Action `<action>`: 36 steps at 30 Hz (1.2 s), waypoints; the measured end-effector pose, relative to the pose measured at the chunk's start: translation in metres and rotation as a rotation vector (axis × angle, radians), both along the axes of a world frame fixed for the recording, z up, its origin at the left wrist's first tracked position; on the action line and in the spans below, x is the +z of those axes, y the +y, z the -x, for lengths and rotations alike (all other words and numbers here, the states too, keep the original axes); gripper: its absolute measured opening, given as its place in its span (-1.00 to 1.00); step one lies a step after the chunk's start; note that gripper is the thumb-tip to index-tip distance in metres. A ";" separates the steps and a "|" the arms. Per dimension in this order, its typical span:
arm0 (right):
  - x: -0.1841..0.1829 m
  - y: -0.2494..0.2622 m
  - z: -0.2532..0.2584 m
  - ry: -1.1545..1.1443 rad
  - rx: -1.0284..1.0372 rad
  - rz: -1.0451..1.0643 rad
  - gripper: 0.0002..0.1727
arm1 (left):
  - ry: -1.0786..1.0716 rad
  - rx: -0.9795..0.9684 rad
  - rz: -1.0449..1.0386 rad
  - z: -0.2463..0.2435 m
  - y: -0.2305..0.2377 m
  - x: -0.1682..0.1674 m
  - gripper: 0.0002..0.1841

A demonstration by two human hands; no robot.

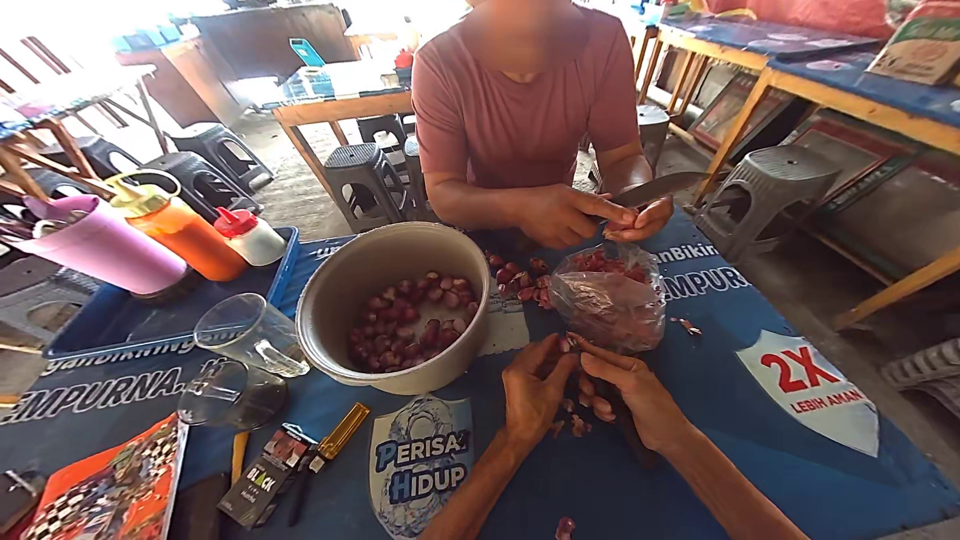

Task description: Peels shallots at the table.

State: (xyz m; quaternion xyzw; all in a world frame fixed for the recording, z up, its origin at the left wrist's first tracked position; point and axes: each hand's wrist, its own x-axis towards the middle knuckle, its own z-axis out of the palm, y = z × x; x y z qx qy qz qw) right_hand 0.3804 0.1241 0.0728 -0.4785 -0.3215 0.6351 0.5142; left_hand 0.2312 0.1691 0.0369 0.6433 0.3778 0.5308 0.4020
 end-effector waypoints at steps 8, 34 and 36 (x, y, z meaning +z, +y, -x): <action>0.001 0.002 -0.006 0.103 0.034 0.079 -0.53 | -0.196 -0.215 0.283 0.009 0.009 0.009 -0.74; 0.001 0.001 -0.005 -0.113 0.003 -0.037 -0.53 | -0.252 -0.227 0.414 0.011 0.011 0.013 -0.81; 0.002 0.001 -0.005 -0.074 0.004 -0.021 -0.51 | -0.296 -0.218 0.406 0.011 0.011 0.012 -0.81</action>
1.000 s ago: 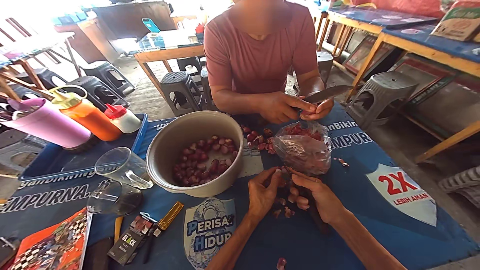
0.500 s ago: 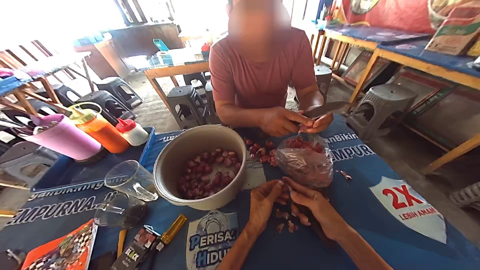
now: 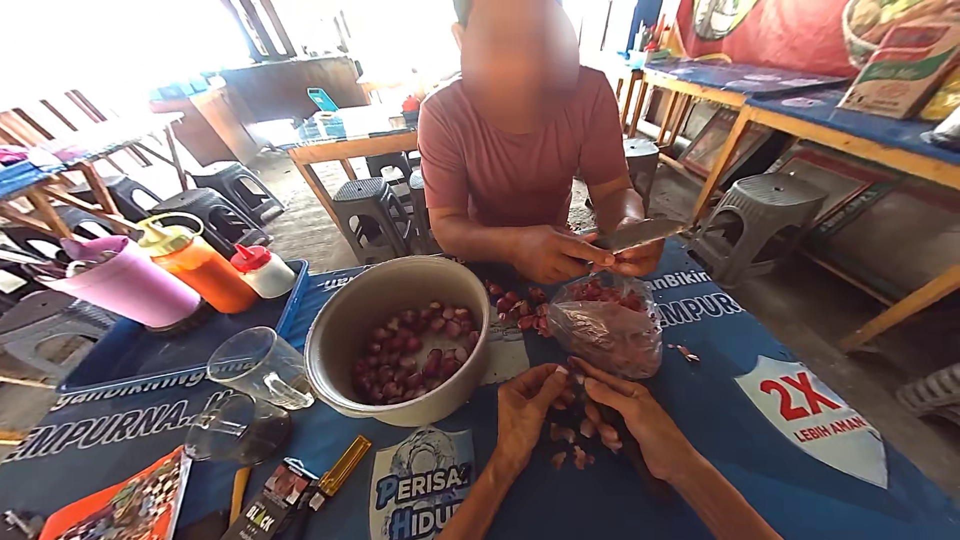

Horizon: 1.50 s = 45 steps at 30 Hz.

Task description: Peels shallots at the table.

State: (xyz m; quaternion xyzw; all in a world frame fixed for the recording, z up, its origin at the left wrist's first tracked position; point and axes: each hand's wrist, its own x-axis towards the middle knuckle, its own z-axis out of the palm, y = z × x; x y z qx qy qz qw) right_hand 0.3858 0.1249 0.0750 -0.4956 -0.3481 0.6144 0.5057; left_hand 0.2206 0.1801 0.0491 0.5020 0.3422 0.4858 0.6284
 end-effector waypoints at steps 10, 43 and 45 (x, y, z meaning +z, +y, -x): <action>-0.002 0.001 -0.004 0.044 0.088 0.004 -0.48 | 0.072 0.038 -0.118 -0.003 -0.006 -0.002 -0.67; -0.009 0.000 -0.005 -0.049 0.056 -0.025 -0.51 | 0.100 0.087 -0.164 -0.008 -0.009 -0.007 -0.75; -0.008 0.000 -0.005 -0.023 0.046 0.002 -0.51 | 0.127 0.075 -0.226 -0.007 -0.007 -0.010 -0.74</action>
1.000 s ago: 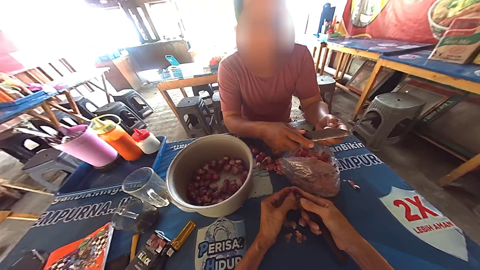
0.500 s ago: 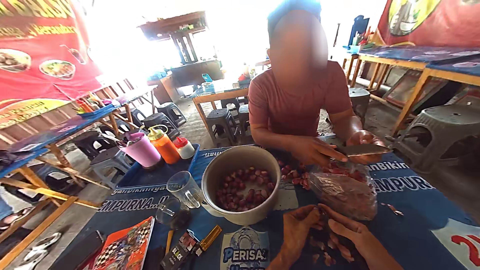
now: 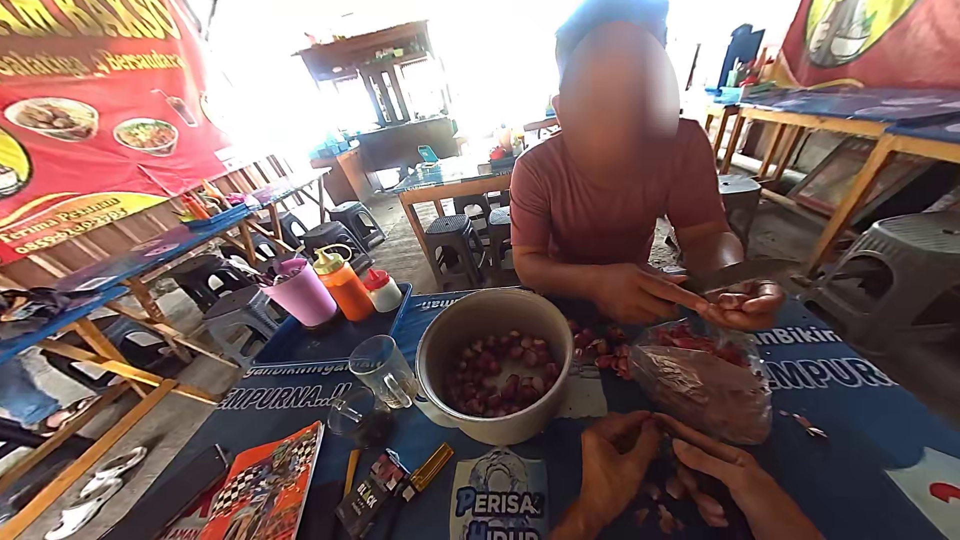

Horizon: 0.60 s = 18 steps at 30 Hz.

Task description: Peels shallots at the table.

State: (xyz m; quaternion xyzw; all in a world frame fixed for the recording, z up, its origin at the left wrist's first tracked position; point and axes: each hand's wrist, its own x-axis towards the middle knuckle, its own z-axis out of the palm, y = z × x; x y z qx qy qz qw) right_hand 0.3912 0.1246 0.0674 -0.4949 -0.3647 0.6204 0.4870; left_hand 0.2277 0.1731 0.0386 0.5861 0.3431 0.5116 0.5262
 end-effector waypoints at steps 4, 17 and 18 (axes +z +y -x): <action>0.000 0.002 -0.002 0.049 0.014 0.037 -0.50 | 0.016 -0.052 -0.027 0.001 0.004 -0.004 -0.70; 0.000 0.001 0.002 0.087 0.031 0.039 -0.50 | 0.255 0.037 -0.264 0.001 0.005 -0.008 -0.67; -0.001 0.002 0.001 0.098 0.042 0.042 -0.50 | 0.232 0.037 -0.256 0.000 0.005 -0.008 -0.68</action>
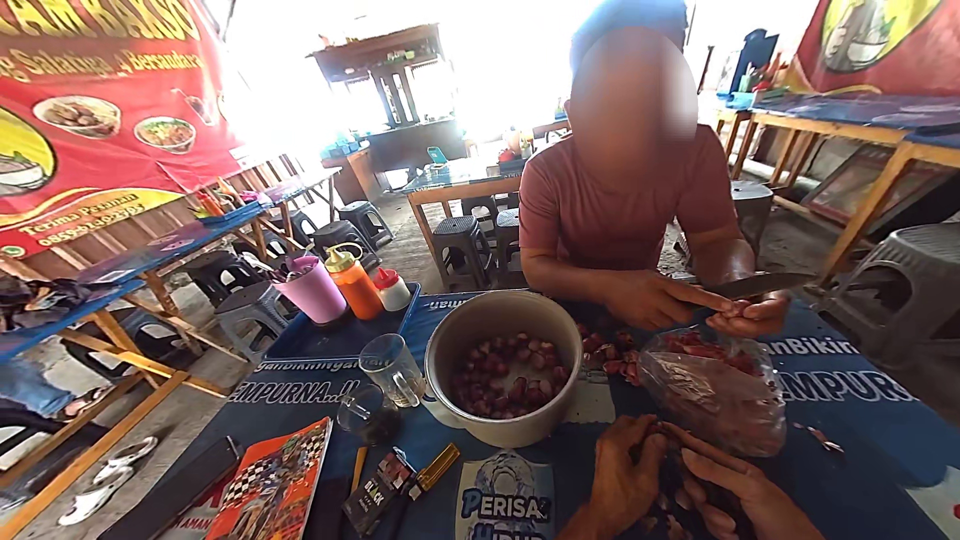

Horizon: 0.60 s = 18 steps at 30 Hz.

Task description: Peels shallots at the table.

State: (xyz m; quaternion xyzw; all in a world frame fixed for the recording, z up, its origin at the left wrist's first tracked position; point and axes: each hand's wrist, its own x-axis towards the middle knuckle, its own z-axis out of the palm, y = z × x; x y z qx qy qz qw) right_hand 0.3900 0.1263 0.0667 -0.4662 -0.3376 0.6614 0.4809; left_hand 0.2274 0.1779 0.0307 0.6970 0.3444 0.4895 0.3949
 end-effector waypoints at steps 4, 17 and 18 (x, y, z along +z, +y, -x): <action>-0.004 0.004 -0.004 0.061 0.062 -0.006 -0.50 | -0.128 -0.068 0.105 0.000 0.002 0.000 -0.69; -0.002 0.005 -0.013 0.115 0.035 -0.051 -0.52 | -0.349 -0.056 0.397 0.010 0.007 0.011 -0.68; 0.000 0.004 -0.012 0.107 0.016 -0.053 -0.52 | -0.338 -0.035 0.399 0.010 0.008 0.012 -0.71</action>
